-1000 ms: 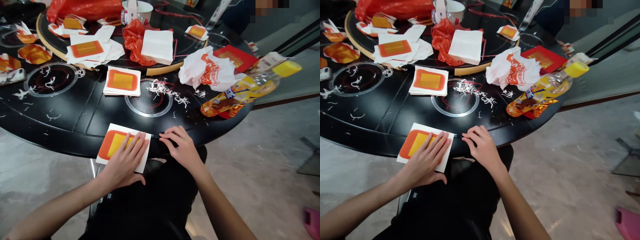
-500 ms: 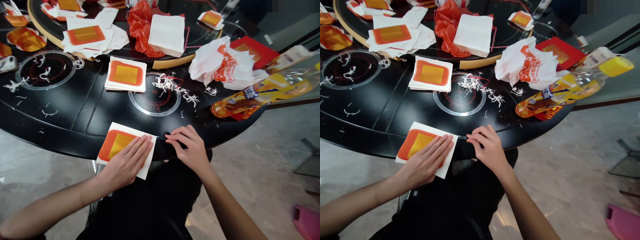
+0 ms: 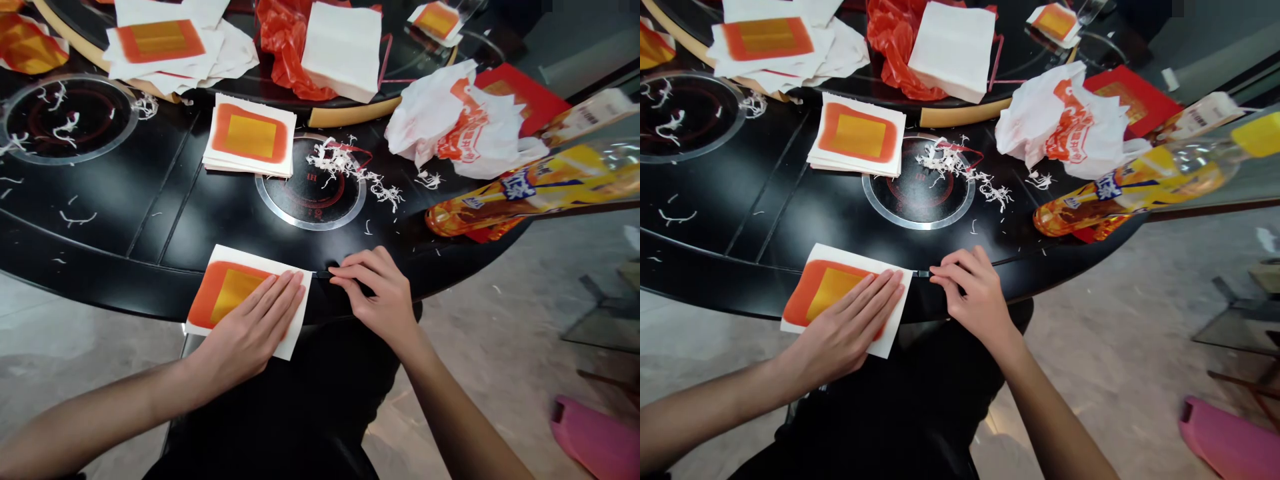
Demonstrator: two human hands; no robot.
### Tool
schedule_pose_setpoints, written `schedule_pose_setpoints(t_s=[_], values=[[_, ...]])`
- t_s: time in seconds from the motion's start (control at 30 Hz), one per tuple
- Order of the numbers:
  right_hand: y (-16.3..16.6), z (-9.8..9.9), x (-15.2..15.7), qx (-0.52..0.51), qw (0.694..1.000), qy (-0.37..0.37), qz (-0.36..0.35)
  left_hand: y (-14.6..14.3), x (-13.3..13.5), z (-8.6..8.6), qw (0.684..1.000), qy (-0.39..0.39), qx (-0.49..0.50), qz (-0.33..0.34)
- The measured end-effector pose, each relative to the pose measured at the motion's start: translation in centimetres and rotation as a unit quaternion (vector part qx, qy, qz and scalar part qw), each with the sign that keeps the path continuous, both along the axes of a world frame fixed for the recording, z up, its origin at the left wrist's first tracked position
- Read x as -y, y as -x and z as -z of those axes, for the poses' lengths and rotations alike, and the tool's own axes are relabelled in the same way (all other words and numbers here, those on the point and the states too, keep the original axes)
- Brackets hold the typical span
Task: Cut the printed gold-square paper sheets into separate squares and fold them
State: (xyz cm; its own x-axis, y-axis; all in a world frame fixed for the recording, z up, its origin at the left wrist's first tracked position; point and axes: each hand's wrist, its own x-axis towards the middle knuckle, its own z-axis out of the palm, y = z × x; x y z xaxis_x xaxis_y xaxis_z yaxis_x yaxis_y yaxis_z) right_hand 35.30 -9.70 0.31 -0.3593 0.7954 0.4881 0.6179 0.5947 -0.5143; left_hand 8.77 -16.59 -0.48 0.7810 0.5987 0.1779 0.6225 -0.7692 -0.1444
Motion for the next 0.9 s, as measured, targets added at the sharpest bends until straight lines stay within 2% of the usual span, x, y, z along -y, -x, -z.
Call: schedule_pose_setpoints(t_s=[0.3, 0.9], values=[[-0.3, -0.5, 0.2, 0.018, 0.999, 0.036, 0.007, 0.5, 0.0, 0.3, 1.0, 0.002, -0.014, 0.006], [-0.3, -0.5, 0.5, 0.006, 0.999, 0.046, 0.02, 1.0, -0.2, -0.1, 1.0, 0.006, -0.02, 0.02]])
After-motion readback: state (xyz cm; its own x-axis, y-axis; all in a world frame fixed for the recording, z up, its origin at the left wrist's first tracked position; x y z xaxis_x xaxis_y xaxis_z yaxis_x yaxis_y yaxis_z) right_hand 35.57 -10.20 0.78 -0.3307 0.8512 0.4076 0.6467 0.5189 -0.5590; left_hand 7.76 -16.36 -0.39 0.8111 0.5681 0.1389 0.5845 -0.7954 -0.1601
